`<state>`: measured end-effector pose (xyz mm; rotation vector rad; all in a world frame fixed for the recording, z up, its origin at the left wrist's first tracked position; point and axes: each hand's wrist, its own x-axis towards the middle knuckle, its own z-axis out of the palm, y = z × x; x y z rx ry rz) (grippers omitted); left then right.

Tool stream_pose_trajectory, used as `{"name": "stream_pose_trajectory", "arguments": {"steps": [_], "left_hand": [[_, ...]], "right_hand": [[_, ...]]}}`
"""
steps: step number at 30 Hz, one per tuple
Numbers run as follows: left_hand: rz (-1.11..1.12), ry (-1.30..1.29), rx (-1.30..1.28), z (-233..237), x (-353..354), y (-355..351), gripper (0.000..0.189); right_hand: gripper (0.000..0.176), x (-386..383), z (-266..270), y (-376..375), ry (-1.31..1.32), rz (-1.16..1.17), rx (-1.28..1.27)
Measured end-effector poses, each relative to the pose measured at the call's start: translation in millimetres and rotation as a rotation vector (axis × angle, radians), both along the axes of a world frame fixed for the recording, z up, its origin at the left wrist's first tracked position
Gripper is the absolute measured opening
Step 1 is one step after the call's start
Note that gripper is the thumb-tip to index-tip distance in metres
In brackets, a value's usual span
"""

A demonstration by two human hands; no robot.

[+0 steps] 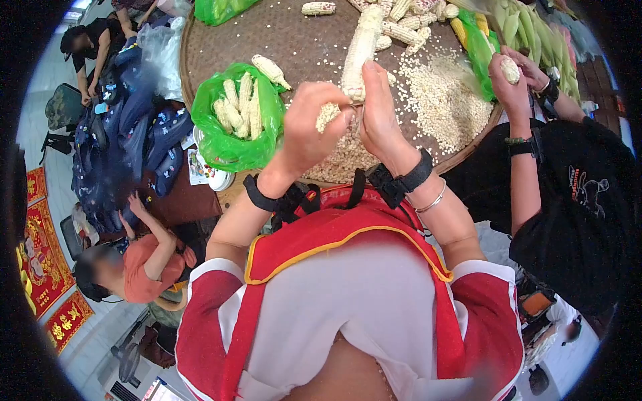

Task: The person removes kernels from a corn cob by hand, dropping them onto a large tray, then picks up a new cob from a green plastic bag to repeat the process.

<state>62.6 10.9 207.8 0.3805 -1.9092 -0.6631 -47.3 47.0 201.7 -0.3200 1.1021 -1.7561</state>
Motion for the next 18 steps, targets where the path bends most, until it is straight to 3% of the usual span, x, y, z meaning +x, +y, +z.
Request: {"name": "stream_pose_trajectory", "arguments": {"steps": [6, 18], "left_hand": [[0.140, -0.104, -0.090, -5.5, -3.4, 1.3, 0.027], [0.122, -0.041, -0.179, -12.0, -3.2, 2.2, 0.023]], "right_hand": [[0.030, 2.4, 2.1, 8.6, 0.006, 0.097, 0.061], [0.029, 5.1, -5.7, 5.0, -0.094, 0.066, -0.008]]}}
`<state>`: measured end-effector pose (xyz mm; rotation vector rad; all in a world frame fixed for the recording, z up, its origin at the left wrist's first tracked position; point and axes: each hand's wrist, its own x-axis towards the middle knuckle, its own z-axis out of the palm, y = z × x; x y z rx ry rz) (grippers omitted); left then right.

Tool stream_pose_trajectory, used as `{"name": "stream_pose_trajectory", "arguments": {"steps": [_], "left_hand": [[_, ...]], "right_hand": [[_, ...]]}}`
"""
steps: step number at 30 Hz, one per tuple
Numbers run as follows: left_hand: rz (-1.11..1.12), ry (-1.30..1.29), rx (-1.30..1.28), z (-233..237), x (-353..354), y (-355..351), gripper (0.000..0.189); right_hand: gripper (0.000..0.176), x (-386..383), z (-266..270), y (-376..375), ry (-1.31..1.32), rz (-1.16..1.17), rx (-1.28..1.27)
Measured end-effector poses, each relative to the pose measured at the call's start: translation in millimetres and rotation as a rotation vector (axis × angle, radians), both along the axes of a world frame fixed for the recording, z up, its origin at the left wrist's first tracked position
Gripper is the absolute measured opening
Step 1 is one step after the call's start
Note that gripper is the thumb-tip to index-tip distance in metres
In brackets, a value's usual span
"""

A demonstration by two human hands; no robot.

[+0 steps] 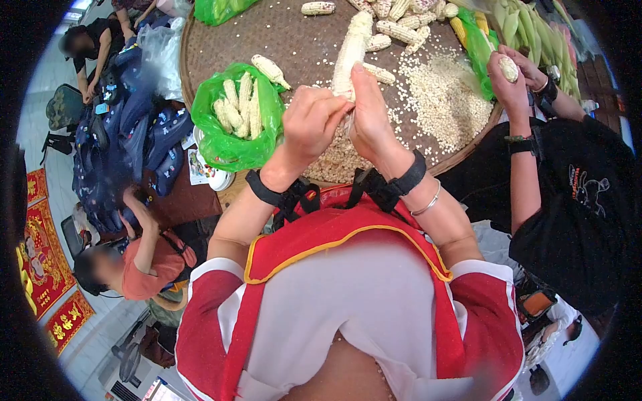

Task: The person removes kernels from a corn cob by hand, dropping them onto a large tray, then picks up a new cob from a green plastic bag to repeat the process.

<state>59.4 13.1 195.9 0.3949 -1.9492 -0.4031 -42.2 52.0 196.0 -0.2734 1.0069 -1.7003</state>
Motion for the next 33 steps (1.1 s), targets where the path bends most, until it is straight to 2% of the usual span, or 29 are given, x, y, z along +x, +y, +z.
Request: {"name": "stream_pose_trajectory", "arguments": {"steps": [4, 9, 10, 12, 14, 16, 23, 29, 31, 32, 33], "left_hand": [[-0.033, -0.020, 0.025, -0.7, 1.7, -0.8, 0.020], [-0.116, -0.017, 0.240, 10.6, 13.2, 11.5, 0.023], [-0.112, -0.018, 0.243, 12.4, 12.0, 10.6, 0.023], [0.031, -0.033, 0.245, 14.8, 6.3, 4.3, 0.029], [0.041, -0.047, 0.245, 15.7, 4.8, 1.4, 0.030], [0.029, -0.128, 0.141, 11.5, 5.2, 1.0, 0.030], [-0.023, -0.019, 0.169, 4.2, 2.3, 7.7, 0.029], [-0.078, 0.018, 0.246, 3.7, 5.5, 4.3, 0.019], [-0.201, 0.023, 0.413, 2.4, 8.9, -2.8, 0.018], [-0.201, 0.023, 0.414, 2.7, 7.8, -0.2, 0.018], [-0.215, 0.060, 0.701, 3.7, 5.2, 4.1, 0.022]], "right_hand": [[0.030, -4.0, 2.9, -1.4, -0.061, 0.036, 0.011], [0.028, -11.4, 8.8, 0.5, -0.019, -0.008, 0.033], [0.028, -11.7, 6.4, 2.4, -0.020, -0.005, 0.036], [0.024, -10.6, 2.7, 3.5, 0.011, 0.042, -0.010], [0.023, -4.3, 9.5, 4.9, 0.010, 0.041, -0.002], [0.021, -4.3, 11.4, 4.9, 0.009, 0.033, 0.006], [0.019, -7.9, 9.2, 5.7, -0.042, 0.035, 0.105], [0.020, -3.4, 15.3, 7.4, -0.005, 0.071, 0.129], [0.022, -1.0, 18.9, 6.0, -0.002, 0.070, 0.129], [0.024, -0.1, 19.9, 5.3, 0.040, 0.055, 0.105], [0.026, 0.1, 21.0, 5.1, 0.083, 0.041, 0.081]]}}
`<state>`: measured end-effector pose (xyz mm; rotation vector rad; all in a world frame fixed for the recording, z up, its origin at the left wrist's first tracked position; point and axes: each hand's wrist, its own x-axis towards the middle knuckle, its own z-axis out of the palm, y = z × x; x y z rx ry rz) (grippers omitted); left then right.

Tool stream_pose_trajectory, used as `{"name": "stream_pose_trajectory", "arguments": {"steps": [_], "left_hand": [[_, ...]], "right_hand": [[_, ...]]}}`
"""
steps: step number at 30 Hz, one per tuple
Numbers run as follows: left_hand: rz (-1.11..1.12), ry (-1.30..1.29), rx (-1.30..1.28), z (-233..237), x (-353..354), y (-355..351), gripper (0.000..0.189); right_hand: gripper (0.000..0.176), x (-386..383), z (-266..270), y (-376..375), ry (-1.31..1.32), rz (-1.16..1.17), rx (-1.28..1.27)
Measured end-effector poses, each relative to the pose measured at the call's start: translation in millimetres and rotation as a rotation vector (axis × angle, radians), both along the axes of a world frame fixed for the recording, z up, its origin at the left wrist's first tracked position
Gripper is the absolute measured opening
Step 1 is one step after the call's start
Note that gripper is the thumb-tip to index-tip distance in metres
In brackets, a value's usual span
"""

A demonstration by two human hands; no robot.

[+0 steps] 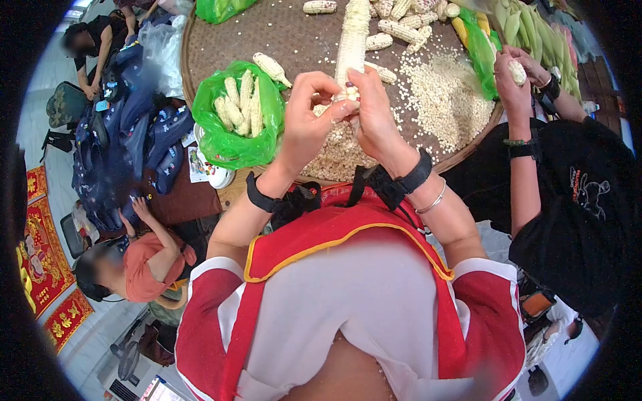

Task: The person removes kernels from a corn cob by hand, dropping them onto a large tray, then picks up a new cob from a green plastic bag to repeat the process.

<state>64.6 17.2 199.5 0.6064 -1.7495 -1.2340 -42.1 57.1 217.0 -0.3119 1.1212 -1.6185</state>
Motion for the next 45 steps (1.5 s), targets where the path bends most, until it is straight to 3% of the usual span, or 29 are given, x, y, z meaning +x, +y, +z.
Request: {"name": "stream_pose_trajectory", "arguments": {"steps": [1, 2, 4, 10, 17, 20, 22, 28, 38, 40, 44, 45], "left_hand": [[-0.015, 0.011, 0.287, 1.4, -1.5, 1.7, 0.025], [-0.014, 0.011, 0.286, 4.9, -1.5, 0.6, 0.025], [-0.214, 0.220, 0.567, 12.1, -2.5, -1.9, 0.032], [-0.153, 0.228, 0.545, 17.0, -2.9, -4.0, 0.032], [-0.213, 0.209, 0.529, 18.4, -3.1, -2.3, 0.035], [-0.100, 0.080, 0.323, 16.0, -4.0, -1.8, 0.034], [0.038, -0.129, -0.156, 16.2, -2.4, -2.6, 0.030], [0.144, -0.103, -0.317, 12.3, -12.3, -1.5, 0.022], [0.151, -0.135, -0.348, 8.4, -17.3, -6.0, 0.026], [0.104, -0.094, -0.120, 1.2, -18.8, -8.5, 0.026], [0.115, 0.086, -0.155, -1.8, -19.7, -13.7, 0.024], [0.046, 0.137, 0.162, 6.8, -16.3, -10.6, 0.024]], "right_hand": [[0.026, 0.1, 2.0, -0.1, 0.001, 0.001, -0.001], [0.027, 0.7, 4.4, 0.4, 0.043, 0.015, 0.016], [0.028, 0.5, 6.3, 2.6, 0.088, 0.028, 0.034], [0.029, 0.9, 7.4, 0.4, -0.004, 0.088, -0.016], [0.028, 0.4, 11.0, 0.9, 0.120, 0.091, 0.042], [0.028, -1.1, 9.2, 0.6, 0.105, 0.096, 0.018], [0.028, -1.5, 9.3, 1.1, 0.106, 0.095, 0.013], [0.025, 0.3, 9.9, 2.4, 0.100, 0.069, 0.049], [0.021, -2.3, 6.0, 2.3, 0.054, 0.017, 0.048], [0.021, -3.6, 7.2, 2.9, 0.028, 0.020, 0.050], [0.026, -12.4, 3.8, 1.7, -0.119, 0.126, -0.036], [0.028, -15.4, 2.6, 1.5, -0.142, 0.193, -0.092]]}}
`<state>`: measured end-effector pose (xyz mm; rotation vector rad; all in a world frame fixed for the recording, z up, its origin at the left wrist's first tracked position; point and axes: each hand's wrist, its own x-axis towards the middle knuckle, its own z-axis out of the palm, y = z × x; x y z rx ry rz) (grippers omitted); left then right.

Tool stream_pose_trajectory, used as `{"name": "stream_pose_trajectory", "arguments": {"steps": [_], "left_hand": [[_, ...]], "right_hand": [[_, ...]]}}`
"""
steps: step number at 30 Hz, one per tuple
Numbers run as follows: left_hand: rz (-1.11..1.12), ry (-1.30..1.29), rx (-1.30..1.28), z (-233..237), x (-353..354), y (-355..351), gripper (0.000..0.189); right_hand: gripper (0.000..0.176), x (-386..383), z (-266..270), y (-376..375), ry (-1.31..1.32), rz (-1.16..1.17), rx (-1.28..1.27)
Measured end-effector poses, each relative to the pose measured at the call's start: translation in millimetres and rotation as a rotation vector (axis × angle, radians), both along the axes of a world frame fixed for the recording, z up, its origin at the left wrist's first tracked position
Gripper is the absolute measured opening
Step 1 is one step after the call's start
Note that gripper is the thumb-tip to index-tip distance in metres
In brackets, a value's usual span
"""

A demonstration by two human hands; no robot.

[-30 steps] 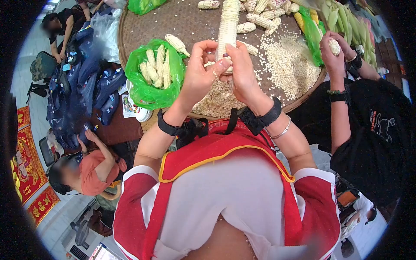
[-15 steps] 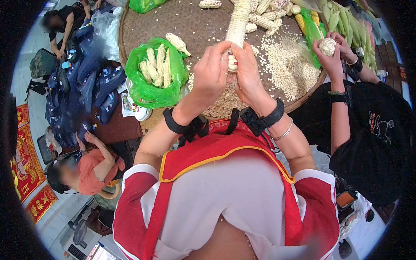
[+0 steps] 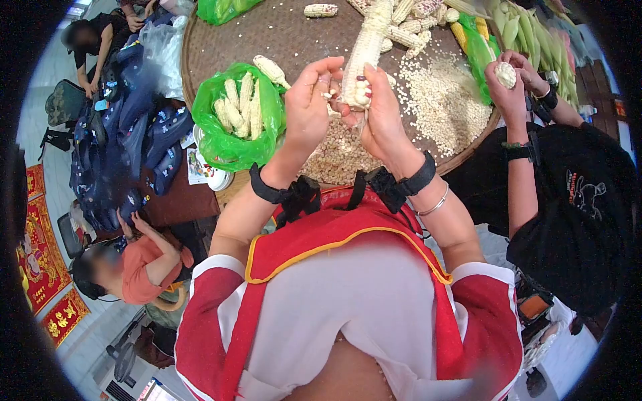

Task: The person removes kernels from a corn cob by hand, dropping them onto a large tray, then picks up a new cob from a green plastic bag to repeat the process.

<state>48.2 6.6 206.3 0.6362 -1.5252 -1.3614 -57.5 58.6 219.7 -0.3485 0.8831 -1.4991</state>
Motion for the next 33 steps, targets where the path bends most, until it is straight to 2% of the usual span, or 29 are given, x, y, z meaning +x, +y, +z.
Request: {"name": "stream_pose_trajectory", "arguments": {"steps": [1, 4, 6, 9, 13, 17, 19, 20, 22, 23, 26, 29, 33], "left_hand": [[-0.086, 0.064, 0.309, 4.9, 2.5, 1.7, 0.023], [-0.097, 0.038, 0.341, 3.8, 5.1, 2.0, 0.023], [-0.069, -0.017, 0.250, -1.0, 6.3, 1.5, 0.023], [-0.016, -0.144, 0.089, -10.3, 7.8, -1.4, 0.022], [0.013, -0.275, -0.057, -11.0, 10.1, 0.3, 0.020], [-0.018, -0.096, 0.049, -12.9, 3.8, -4.4, 0.029], [-0.182, -0.078, 0.094, -7.8, 0.9, -4.9, 0.057], [-0.181, -0.080, 0.094, -4.6, 0.4, -4.9, 0.057], [-0.415, 0.033, 0.308, 1.8, 0.0, -3.3, 0.074], [-0.375, -0.025, 0.245, 3.3, 1.6, -0.7, 0.069], [-0.279, -0.116, 0.301, 0.1, -1.6, 3.5, 0.065], [-0.264, -0.218, 0.244, 12.6, 4.3, 4.9, 0.061], [-0.290, -0.024, 0.300, -4.8, 4.2, -0.6, 0.066]], "right_hand": [[0.028, -2.0, -2.3, -0.2, -0.001, 0.000, 0.000], [0.031, -2.5, -4.8, -0.1, -0.036, 0.021, 0.059], [0.032, 2.2, 1.0, 1.4, 0.030, -0.112, 0.100], [0.034, -5.2, -8.7, 8.3, 0.158, -0.102, 0.000], [0.037, -10.0, -6.1, 12.7, 0.222, -0.113, 0.005], [0.039, -9.5, -11.0, 17.7, 0.240, -0.108, 0.045], [0.040, -4.6, -9.4, 17.6, 0.219, -0.116, 0.050], [0.040, -0.7, -5.3, 18.1, 0.189, -0.102, 0.079], [0.041, 2.1, -4.1, 18.0, 0.161, -0.090, 0.104], [0.041, 1.9, -5.8, 17.7, 0.147, -0.070, 0.105], [0.041, 4.2, -9.8, 17.8, 0.147, -0.037, 0.153], [0.042, 7.7, -7.3, 15.2, 0.140, -0.012, 0.181], [0.042, 6.4, -6.6, 14.7, 0.135, 0.008, 0.196]]}}
